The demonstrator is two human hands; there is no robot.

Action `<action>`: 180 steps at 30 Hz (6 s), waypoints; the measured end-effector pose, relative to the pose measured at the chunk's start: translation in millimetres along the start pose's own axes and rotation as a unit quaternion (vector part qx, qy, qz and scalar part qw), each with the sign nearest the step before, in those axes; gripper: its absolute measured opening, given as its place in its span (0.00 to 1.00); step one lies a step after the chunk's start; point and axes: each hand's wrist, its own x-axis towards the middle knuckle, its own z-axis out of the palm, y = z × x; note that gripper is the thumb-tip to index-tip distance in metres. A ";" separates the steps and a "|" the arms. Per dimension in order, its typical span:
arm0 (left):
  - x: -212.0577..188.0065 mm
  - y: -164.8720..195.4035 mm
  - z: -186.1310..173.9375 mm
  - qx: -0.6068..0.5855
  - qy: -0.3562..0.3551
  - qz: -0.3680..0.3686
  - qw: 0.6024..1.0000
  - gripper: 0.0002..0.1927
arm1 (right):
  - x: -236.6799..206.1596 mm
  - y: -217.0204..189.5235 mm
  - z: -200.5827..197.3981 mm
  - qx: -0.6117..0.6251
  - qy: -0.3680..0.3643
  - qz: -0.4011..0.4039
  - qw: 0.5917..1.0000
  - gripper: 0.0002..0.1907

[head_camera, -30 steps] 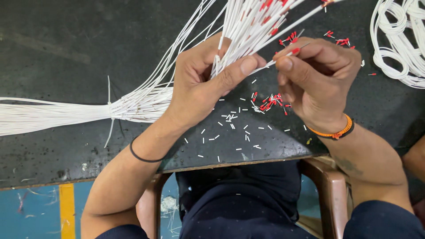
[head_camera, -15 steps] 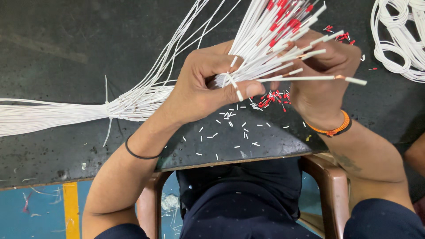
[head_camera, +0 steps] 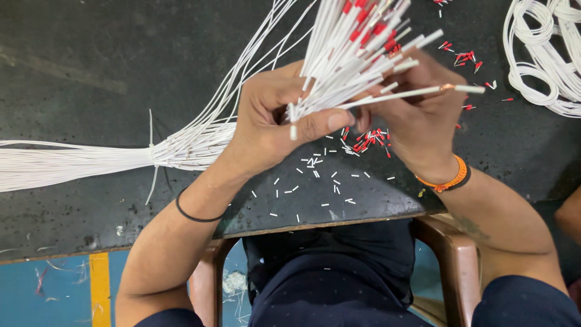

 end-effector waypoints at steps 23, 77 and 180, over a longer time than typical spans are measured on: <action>0.8 -14.0 -8.2 0.097 -0.067 0.071 0.991 0.10 | -1.9 2.2 -7.5 -0.047 -0.010 0.065 0.997 0.06; -1.3 -9.8 5.8 0.156 0.089 0.082 0.980 0.09 | 3.0 -23.7 -35.5 0.062 0.083 -0.050 0.993 0.09; -7.6 0.1 8.1 0.150 0.213 -0.024 0.965 0.08 | 15.0 -38.2 -21.3 0.074 -0.022 0.007 0.997 0.04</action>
